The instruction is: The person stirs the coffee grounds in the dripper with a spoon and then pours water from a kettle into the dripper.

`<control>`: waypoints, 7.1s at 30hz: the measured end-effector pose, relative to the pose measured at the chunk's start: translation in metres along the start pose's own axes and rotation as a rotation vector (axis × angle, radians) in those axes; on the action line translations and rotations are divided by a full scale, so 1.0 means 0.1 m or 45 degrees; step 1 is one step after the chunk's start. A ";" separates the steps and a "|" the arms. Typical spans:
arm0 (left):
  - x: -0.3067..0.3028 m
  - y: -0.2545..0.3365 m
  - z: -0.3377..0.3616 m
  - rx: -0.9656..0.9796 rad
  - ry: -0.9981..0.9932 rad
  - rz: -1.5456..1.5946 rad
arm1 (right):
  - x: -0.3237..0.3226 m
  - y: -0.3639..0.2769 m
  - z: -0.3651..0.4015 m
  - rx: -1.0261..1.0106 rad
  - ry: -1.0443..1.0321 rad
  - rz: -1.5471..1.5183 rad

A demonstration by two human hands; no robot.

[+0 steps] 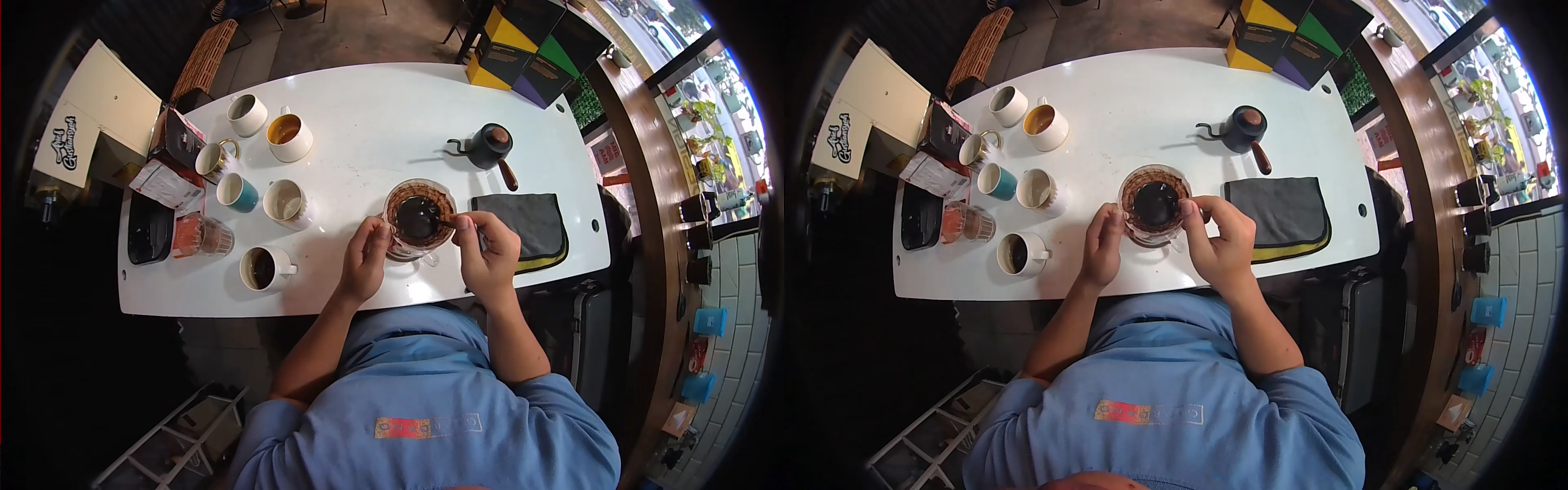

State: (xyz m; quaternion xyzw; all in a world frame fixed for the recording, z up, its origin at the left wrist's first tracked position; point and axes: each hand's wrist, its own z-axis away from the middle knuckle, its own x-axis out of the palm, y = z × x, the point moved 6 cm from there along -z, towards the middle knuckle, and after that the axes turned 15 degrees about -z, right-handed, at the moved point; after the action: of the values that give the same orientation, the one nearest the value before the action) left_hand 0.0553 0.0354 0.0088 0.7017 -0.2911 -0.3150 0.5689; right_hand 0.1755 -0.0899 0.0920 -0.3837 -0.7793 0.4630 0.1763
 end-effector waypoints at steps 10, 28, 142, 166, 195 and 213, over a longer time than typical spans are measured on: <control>-0.01 0.03 -0.01 0.013 0.006 0.025 | -0.10 0.19 0.15 0.415 0.235 -0.533; 0.00 0.12 0.02 -0.012 0.056 -0.097 | 0.04 -0.28 0.10 -0.321 -0.282 0.168; 0.07 0.06 0.08 -0.035 0.075 -0.069 | -0.07 0.11 0.22 0.238 0.187 -0.214; 0.04 0.07 0.10 -0.061 0.279 0.104 | -1.15 1.49 -0.32 0.794 0.219 0.356; -0.14 0.05 0.17 -0.143 0.542 -0.045 | -0.94 0.85 -0.35 0.732 0.118 -0.322; -0.33 0.01 0.27 -0.159 0.499 -0.048 | -0.49 0.27 -0.31 0.548 0.026 -0.090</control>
State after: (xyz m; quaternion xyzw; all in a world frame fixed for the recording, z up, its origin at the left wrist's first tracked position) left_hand 0.0136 0.0444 0.0091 0.7184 -0.1415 -0.2005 0.6509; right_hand 0.2384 -0.1010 0.0887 -0.3142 -0.6736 0.6084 0.2781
